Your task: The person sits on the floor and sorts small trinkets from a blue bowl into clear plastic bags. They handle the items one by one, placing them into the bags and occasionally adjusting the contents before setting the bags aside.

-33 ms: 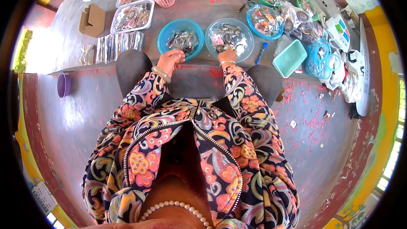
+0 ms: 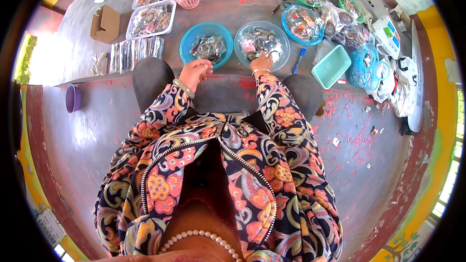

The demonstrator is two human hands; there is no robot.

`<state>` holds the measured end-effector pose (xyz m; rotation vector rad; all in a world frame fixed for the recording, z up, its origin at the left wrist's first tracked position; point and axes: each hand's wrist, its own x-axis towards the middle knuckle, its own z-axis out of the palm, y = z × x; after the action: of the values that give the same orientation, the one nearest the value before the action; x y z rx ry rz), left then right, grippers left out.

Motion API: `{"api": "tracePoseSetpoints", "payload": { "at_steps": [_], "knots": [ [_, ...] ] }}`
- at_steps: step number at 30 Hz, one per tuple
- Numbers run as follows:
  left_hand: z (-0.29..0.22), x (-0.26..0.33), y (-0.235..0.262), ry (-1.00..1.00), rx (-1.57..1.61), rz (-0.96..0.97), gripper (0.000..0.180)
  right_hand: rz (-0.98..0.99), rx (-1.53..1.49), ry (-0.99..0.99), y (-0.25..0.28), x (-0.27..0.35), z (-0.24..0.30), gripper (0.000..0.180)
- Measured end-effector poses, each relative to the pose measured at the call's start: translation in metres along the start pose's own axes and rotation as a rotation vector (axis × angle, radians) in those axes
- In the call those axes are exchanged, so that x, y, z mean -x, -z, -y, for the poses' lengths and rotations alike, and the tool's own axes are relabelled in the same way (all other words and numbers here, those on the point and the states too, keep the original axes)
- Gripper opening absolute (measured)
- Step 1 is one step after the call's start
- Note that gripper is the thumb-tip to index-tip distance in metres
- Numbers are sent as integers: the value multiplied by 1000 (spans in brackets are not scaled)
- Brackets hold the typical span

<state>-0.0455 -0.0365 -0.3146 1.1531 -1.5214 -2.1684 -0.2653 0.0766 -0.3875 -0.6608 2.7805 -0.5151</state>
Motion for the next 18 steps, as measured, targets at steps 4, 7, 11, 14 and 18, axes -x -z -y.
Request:
{"api": "tracePoseSetpoints", "payload": {
  "at_steps": [4, 7, 11, 14, 18],
  "knots": [
    [20, 26, -2, 1, -113, 118, 18, 110, 203, -50, 17, 3, 10, 33],
    [45, 2, 10, 91, -216, 59, 20, 201, 286, -78, 11, -4, 8, 36],
    [51, -15, 6, 108, -284, 30, 21, 203, 250, -138, 0, -13, -8, 37],
    [57, -12, 10, 101, -324, 55, 20, 276, 245, -125, -4, -14, -1, 37],
    [55, -16, 4, 102, -359, 96, 20, 63, 170, -147, -2, -15, -8, 37]
  ]
}}
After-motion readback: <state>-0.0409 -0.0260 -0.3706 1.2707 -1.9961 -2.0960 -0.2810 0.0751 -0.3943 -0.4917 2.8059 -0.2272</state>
